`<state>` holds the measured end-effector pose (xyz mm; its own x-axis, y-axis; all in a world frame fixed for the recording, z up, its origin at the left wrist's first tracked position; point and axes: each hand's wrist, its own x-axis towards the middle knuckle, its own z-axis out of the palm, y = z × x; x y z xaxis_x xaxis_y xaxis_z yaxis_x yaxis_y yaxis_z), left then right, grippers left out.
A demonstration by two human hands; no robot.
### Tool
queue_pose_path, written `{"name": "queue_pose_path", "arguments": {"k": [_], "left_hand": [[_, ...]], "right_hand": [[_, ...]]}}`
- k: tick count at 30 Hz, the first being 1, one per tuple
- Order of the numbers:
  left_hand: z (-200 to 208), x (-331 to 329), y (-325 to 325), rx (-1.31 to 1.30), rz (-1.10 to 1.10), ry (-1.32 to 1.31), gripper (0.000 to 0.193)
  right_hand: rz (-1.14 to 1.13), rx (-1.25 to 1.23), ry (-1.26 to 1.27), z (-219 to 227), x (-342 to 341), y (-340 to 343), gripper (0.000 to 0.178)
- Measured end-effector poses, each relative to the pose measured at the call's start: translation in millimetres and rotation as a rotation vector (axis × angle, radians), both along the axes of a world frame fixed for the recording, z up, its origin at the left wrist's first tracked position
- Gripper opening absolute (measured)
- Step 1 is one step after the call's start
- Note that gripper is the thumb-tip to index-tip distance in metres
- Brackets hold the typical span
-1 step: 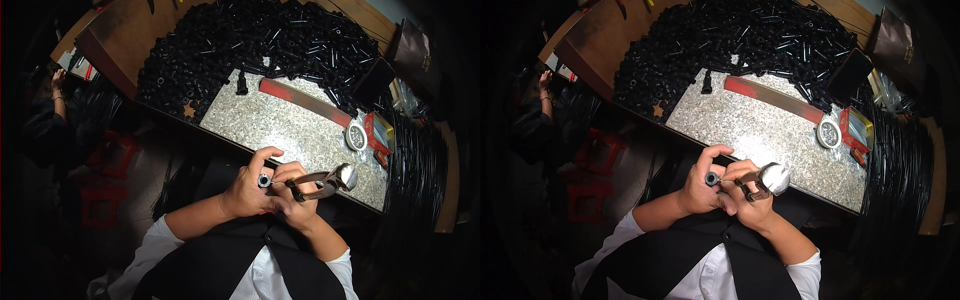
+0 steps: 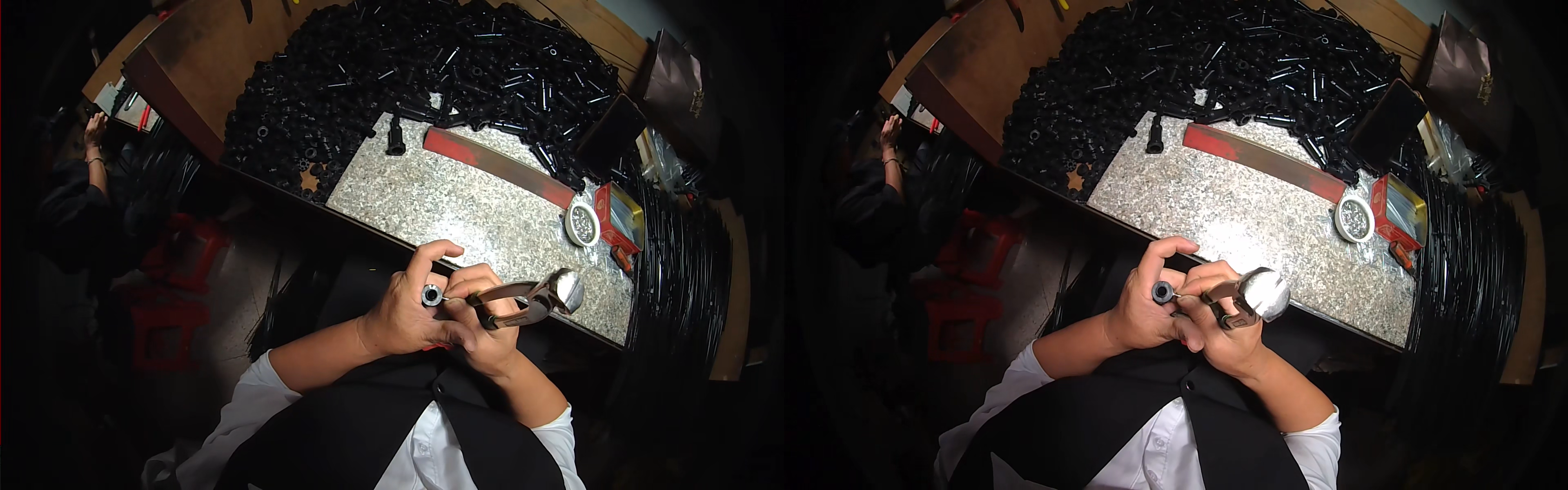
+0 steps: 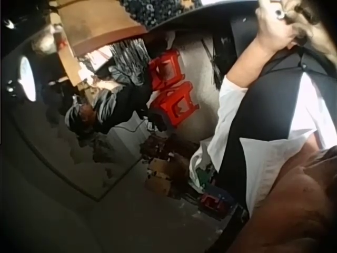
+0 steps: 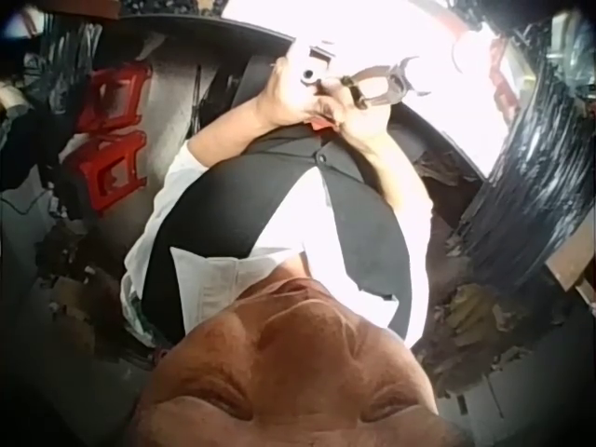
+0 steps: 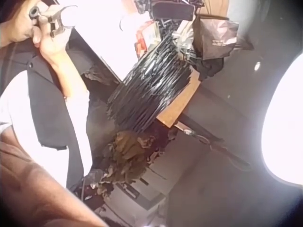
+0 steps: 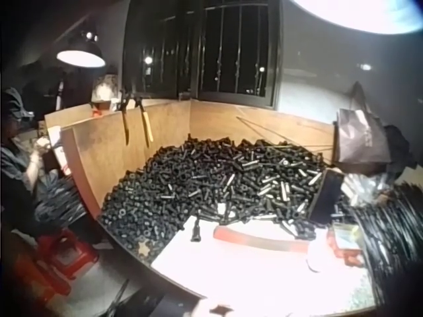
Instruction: Assembling electrical wire harnesses by attaching connectors to wire bundles.
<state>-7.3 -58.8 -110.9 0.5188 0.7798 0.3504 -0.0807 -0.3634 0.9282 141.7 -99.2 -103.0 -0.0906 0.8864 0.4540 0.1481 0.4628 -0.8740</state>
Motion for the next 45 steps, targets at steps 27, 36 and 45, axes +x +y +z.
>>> {"name": "queue_pose_path", "arguments": {"k": [27, 36, 45], "left_hand": [[-2, -24, 20, -0.250, 0.049, -0.079, 0.110], [0, -15, 12, -0.154, 0.049, -0.025, 0.095], [7, -10, 8, -0.301, -0.027, -0.033, 0.091]], "right_hand": [[0.018, -0.396, -0.414, 32, 38, -14, 0.039], [-0.093, -0.065, -0.978, 47, 48, -38, 0.079], [-0.291, 0.181, -1.108, 35, 52, -38, 0.065]]}}
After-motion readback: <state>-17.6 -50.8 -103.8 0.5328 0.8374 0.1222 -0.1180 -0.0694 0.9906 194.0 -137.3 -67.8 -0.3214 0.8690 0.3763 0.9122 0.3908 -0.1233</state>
